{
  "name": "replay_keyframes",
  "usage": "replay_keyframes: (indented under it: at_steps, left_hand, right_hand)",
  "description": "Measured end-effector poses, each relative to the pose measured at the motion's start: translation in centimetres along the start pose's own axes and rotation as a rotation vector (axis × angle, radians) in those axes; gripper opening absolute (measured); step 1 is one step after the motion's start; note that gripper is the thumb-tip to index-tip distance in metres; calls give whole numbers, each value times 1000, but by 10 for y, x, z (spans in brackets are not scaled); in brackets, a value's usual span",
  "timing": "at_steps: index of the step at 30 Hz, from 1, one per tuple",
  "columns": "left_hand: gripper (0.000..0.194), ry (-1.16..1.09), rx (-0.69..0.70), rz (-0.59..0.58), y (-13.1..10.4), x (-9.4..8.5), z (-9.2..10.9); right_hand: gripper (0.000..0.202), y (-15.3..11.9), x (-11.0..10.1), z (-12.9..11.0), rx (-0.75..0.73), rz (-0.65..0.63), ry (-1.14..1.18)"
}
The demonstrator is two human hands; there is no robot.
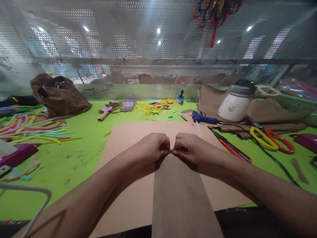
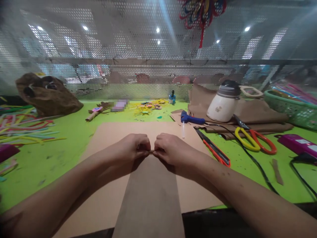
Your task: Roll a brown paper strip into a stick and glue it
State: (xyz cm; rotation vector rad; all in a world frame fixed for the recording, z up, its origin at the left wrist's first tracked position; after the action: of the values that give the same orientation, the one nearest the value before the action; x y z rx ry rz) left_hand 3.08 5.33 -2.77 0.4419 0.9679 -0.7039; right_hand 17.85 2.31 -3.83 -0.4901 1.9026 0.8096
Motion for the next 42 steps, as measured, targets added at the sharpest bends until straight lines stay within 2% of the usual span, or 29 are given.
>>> replay_keyframes:
  at_steps: [8, 18, 24, 33, 39, 42]
  left_hand:
    - [7, 25, 17, -17, -4, -1, -1]
    - [15, 112, 71, -63, -6, -3, 3]
    - [20, 97, 161, -86, -6, -4, -3]
    - [26, 140, 181, -75, -12, -3, 4]
    - [23, 178, 173, -73, -16, -3, 6]
    - [16, 207, 177, -94, -17, -6, 13]
  right_hand:
    - [12, -11, -9, -2, 112, -55, 74]
    - [14, -16, -8, 10, 64, -147, 50]
    - [16, -21, -13, 10, 57, -119, 49]
    - [26, -25, -21, 3, 37, -158, 77]
    - [17, -32, -21, -1, 64, -92, 94]
    - [12, -34, -20, -2, 83, -90, 79]
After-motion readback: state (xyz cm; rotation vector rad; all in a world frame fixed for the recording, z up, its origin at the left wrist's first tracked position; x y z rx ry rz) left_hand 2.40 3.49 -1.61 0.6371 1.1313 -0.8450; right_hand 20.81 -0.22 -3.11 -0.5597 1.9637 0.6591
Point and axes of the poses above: each hand's wrist, its own y-axis towards the middle knuckle, its own x-axis out of the palm, z = x × y, the point moved 4 cm from there along y, towards the middle knuckle, and after that the axes turned 2 degrees about -y, right-handed, at the moved point
